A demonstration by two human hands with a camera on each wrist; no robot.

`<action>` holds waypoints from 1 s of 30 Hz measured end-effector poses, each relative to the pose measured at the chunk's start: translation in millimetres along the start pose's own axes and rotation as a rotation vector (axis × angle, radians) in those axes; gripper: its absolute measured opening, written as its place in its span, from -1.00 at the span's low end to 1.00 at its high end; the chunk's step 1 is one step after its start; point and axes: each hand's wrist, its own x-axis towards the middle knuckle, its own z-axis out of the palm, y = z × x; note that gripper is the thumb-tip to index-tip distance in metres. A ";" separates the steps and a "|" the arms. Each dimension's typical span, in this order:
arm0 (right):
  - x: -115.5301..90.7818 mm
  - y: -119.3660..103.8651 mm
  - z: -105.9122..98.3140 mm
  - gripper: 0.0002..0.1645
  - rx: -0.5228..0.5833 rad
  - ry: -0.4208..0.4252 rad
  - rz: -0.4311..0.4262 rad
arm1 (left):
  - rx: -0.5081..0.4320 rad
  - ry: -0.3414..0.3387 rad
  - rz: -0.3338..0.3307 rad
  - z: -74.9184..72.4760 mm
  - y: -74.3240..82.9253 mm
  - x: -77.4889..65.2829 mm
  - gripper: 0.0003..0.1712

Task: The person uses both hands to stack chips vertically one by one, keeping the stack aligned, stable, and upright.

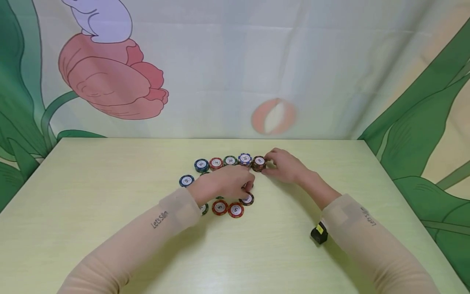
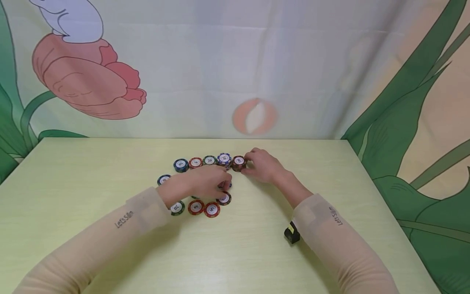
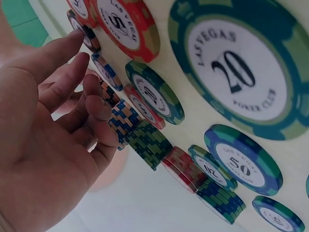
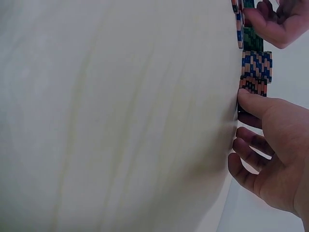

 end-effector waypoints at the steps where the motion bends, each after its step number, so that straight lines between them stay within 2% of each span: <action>1: -0.2 -0.5 -0.2 -0.58 -0.002 -0.001 0.000 | 0.002 0.002 -0.002 0.4 0.4 0.3 -0.85; 14: -1.1 -3.8 -2.1 -0.59 -0.002 -0.001 0.002 | 0.070 0.082 0.014 4.8 5.6 3.6 -0.73; 21: -0.5 -2.2 -1.7 -0.58 -0.007 0.001 0.000 | 0.040 0.029 -0.009 1.3 8.2 0.9 -0.66; 25: -0.4 -1.7 -1.0 -0.58 -0.003 0.002 0.002 | 0.067 0.007 0.012 1.5 8.2 1.7 -0.64; 30: -1.6 -3.6 -1.2 -0.59 0.006 -0.003 0.003 | 0.092 0.015 0.043 2.6 8.0 3.1 -0.67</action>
